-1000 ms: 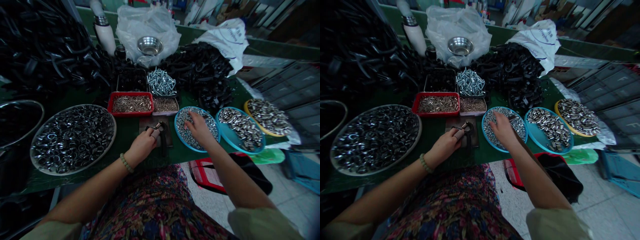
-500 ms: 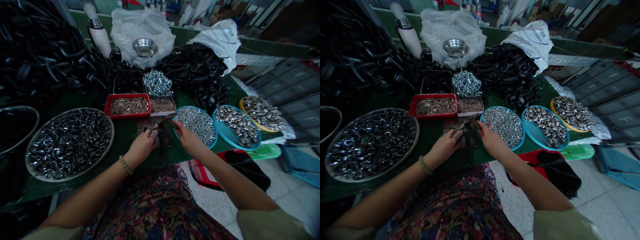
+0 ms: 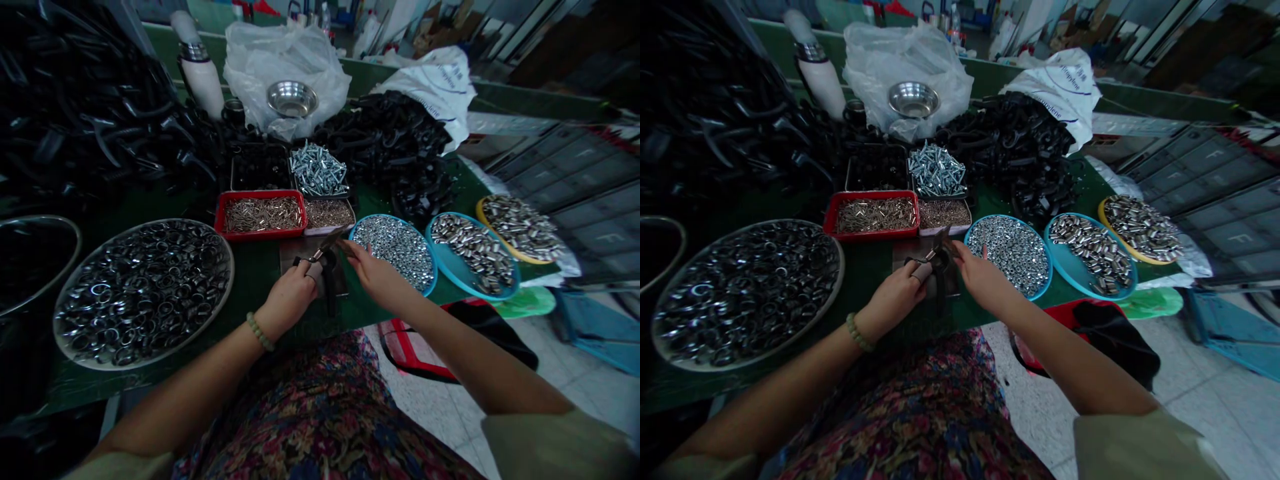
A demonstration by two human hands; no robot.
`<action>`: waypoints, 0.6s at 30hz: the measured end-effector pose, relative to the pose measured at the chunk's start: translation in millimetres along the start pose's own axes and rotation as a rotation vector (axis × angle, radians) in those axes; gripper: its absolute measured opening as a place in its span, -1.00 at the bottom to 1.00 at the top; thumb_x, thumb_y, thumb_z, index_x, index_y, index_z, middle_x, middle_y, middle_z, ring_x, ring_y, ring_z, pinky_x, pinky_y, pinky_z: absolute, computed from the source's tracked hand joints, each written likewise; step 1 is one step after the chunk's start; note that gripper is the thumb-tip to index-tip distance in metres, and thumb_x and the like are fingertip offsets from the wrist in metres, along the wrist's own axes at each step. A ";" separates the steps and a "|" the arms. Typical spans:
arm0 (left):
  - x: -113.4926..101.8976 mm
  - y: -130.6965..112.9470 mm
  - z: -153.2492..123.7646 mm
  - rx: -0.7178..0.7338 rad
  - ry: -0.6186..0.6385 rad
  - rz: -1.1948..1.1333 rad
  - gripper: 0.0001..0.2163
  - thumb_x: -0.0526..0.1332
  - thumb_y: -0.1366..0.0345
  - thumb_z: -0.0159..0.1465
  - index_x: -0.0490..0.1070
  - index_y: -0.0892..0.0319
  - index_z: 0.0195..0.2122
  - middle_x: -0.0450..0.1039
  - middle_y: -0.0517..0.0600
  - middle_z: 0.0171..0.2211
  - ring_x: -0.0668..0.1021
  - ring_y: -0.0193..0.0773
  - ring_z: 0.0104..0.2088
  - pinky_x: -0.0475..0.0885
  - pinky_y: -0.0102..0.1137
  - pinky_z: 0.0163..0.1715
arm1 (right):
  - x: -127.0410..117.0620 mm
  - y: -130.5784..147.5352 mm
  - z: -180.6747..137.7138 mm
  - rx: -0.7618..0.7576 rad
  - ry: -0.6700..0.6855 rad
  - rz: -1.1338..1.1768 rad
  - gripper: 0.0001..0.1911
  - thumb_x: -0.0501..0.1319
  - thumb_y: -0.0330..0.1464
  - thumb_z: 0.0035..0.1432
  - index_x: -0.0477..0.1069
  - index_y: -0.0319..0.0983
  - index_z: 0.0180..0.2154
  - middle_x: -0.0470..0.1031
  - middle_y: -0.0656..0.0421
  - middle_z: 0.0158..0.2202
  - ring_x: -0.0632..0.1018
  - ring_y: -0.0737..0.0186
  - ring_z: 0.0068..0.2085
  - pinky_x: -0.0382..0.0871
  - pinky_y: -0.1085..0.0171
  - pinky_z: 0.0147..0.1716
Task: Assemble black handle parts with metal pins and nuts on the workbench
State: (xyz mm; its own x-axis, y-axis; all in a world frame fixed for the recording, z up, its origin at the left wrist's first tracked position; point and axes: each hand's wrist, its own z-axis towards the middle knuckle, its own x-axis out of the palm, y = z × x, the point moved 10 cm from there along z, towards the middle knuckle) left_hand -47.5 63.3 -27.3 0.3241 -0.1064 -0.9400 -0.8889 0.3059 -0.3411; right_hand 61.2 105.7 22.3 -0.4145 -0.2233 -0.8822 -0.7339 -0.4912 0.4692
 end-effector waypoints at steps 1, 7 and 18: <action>0.0 -0.4 0.5 -0.001 -0.003 0.001 -0.74 0.10 0.37 0.29 0.31 0.18 0.01 0.35 0.07 -0.12 0.48 -0.18 -0.22 0.43 -0.31 -0.18 | -2.1 -1.9 0.1 0.014 -0.030 0.008 -0.55 -0.09 -0.35 0.35 0.11 -0.12 0.24 0.50 0.06 0.05 0.59 0.03 -0.06 0.25 -0.13 0.14; 0.0 3.8 -5.6 -0.055 -0.006 -0.022 -0.70 0.10 0.34 0.29 0.29 0.17 0.05 0.36 0.10 -0.13 0.50 -0.16 -0.20 0.43 -0.31 -0.19 | 1.3 1.3 -3.7 -0.032 0.008 0.007 -0.57 -0.06 -0.37 0.35 0.14 -0.12 0.22 0.55 0.09 -0.01 0.62 0.06 -0.11 0.11 -0.19 0.21; -68.5 42.2 133.7 -0.066 -0.091 0.172 -0.77 0.05 0.37 0.29 0.51 0.26 -0.22 0.52 0.20 -0.15 0.43 0.01 -0.02 0.23 -0.11 0.00 | 3.1 6.2 -28.1 0.009 -0.014 0.033 -0.54 -0.04 -0.37 0.33 0.14 -0.18 0.24 0.51 0.01 0.05 0.61 0.04 -0.10 0.49 0.08 -0.14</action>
State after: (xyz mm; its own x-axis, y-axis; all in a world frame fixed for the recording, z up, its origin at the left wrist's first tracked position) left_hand -63.9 210.0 23.4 0.1914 0.0286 -0.9811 -0.9518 0.2495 -0.1784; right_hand 70.5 78.4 21.3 -0.4455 -0.2275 -0.8659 -0.7245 -0.4765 0.4980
